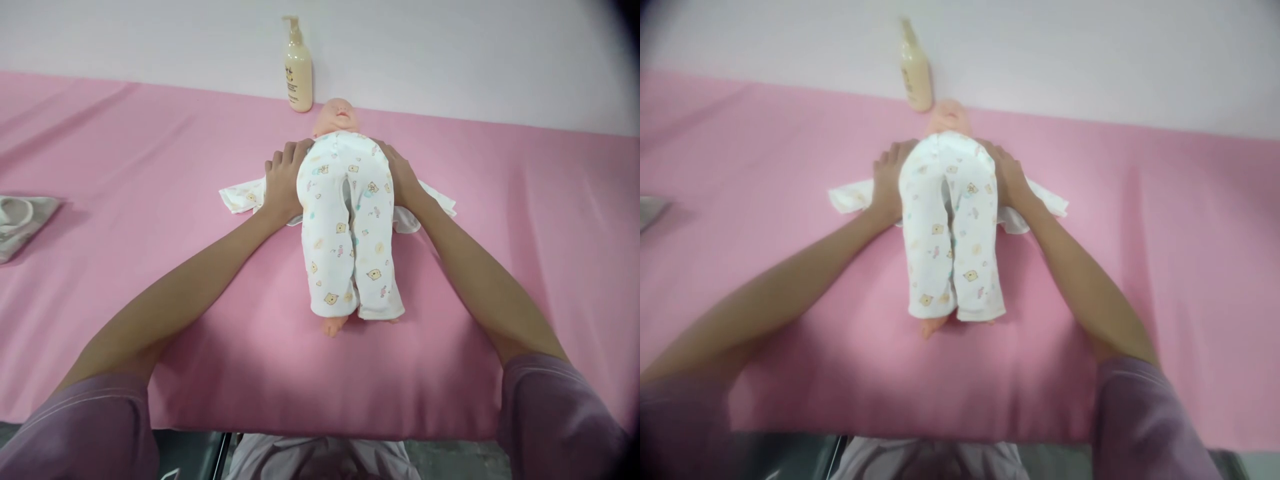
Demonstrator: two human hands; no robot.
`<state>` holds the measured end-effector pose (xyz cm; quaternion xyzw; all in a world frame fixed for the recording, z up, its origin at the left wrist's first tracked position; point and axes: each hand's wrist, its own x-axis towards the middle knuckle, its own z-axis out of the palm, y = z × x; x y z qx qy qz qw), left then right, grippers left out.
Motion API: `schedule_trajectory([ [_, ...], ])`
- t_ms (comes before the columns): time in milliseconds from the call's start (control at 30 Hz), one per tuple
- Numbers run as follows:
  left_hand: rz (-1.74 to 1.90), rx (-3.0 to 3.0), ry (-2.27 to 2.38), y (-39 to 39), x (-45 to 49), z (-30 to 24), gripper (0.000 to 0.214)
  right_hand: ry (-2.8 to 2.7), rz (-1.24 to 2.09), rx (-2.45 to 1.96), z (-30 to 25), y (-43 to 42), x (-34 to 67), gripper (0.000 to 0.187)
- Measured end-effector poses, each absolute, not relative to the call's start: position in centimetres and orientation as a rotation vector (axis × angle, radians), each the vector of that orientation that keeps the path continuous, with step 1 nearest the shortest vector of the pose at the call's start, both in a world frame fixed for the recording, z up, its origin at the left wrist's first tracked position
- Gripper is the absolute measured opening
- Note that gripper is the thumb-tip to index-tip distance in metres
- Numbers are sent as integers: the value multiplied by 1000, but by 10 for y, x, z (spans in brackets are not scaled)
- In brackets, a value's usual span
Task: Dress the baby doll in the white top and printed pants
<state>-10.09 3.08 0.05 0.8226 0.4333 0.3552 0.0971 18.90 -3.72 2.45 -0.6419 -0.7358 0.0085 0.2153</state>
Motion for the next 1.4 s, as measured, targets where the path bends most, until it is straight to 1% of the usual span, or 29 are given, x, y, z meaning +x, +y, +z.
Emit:
schedule_trajectory([
  [67,1084,2418,1280,30,-99,1,70,-2026,4,-1790,24,-37,188,71],
  [200,1033,2396,1343,28,-97,10,51,-2010,-29,-1841,21,-34,184,67],
  [267,1004,2394,1350,29,-97,12,47,-1997,-41,-1867,19,-33,182,64],
  [567,1095,2310,1229,38,-98,5,50,-1981,-110,-1865,12,-35,172,62],
  [700,1046,2383,1192,33,-111,10,61,-1987,-95,-1883,19,-38,177,61],
  [767,1044,2468,1126,18,-129,14,66,-2016,-82,-1862,29,-51,183,62],
  [833,1086,2542,1077,-13,-153,19,62,-2035,-91,-1815,43,-78,188,61],
  [900,1101,2559,1082,-58,-179,24,51,-1984,-133,-1757,56,-120,186,57],
  [1000,883,2506,1099,-131,-210,32,28,-1945,-179,-1602,70,-200,165,45],
  [1033,809,2511,1029,-152,-216,34,22,-2014,-115,-1568,71,-225,154,41],
  [1100,664,2562,871,-184,-218,34,17,-2224,25,-1473,68,-266,130,33],
  [1167,593,2615,799,-200,-211,31,20,-2357,41,-1396,61,-290,108,27],
  [1233,576,2644,836,-204,-200,27,27,-2406,16,-1397,53,-298,92,23],
  [1333,573,2646,913,-202,-188,24,20,-2385,10,-1434,45,-292,83,21],
  [1400,636,2597,936,-200,-187,23,15,-2321,52,-1434,44,-287,82,17],
])
